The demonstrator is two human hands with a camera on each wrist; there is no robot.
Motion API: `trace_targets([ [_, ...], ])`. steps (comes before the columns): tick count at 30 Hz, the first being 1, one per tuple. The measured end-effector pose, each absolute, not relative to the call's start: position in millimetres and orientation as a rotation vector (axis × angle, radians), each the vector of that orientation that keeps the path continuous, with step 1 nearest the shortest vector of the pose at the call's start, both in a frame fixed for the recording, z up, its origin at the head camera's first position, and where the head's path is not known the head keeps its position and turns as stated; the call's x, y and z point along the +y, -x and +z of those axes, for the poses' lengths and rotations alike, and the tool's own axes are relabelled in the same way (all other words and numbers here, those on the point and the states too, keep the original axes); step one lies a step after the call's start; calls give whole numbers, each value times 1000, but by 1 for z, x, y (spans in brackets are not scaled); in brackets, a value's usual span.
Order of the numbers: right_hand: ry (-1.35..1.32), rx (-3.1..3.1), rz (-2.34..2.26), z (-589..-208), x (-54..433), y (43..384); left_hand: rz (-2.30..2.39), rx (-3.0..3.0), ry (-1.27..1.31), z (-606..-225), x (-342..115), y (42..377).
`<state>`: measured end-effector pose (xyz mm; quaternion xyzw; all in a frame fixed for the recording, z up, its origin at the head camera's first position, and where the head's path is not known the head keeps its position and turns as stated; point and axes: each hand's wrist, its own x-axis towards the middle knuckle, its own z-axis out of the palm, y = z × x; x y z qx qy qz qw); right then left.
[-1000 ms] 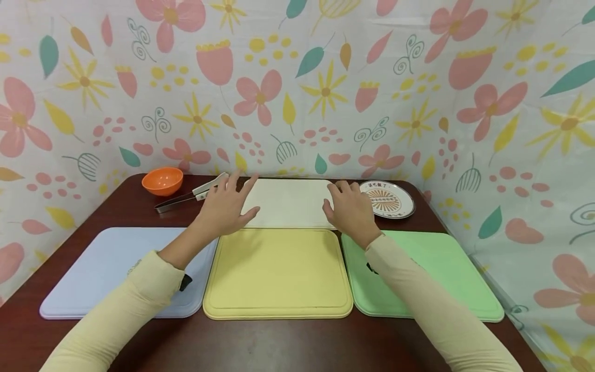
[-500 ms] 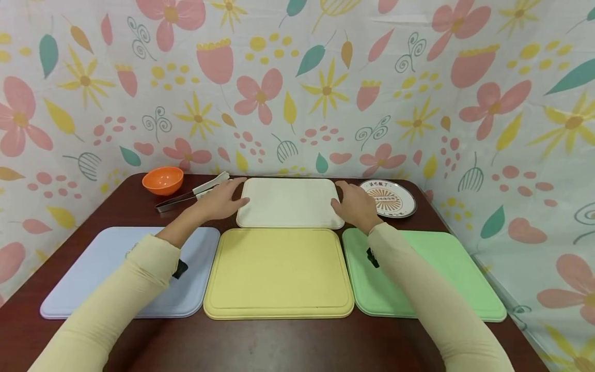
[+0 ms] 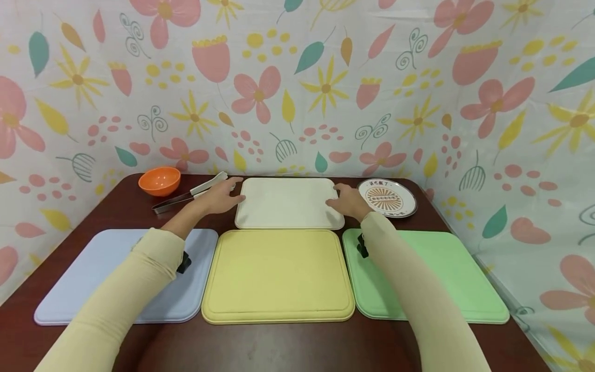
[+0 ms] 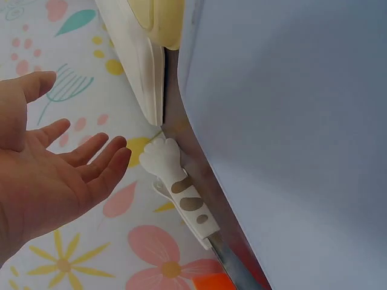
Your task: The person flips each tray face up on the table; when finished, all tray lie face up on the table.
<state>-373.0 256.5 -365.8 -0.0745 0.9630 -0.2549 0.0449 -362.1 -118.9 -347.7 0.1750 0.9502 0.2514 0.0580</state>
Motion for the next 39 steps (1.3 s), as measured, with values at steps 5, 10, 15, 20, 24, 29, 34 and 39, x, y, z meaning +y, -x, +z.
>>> trace_targets([
  [5,192,2861,-847,-373,259,382,734,2823,-507,-354,-116,370],
  [10,157,2805,-881,-377,261,386,747,2755,-462,-358,-115,377],
  [15,148,2793,-896,-377,261,388,762,2681,-412,-362,-116,383],
  [20,130,2763,-931,-378,264,388,758,2623,-421,-363,-118,388],
  [24,151,2757,-944,-380,266,388,793,2558,-440,-363,-120,390],
  [29,143,2717,-997,-384,269,389,853,2499,-419,-363,-122,392],
  [34,123,2714,-1003,-384,269,389,887,2469,-394,-362,-121,393],
  [39,110,2706,-1033,-384,269,387,887,2459,-381,-361,-120,395],
])
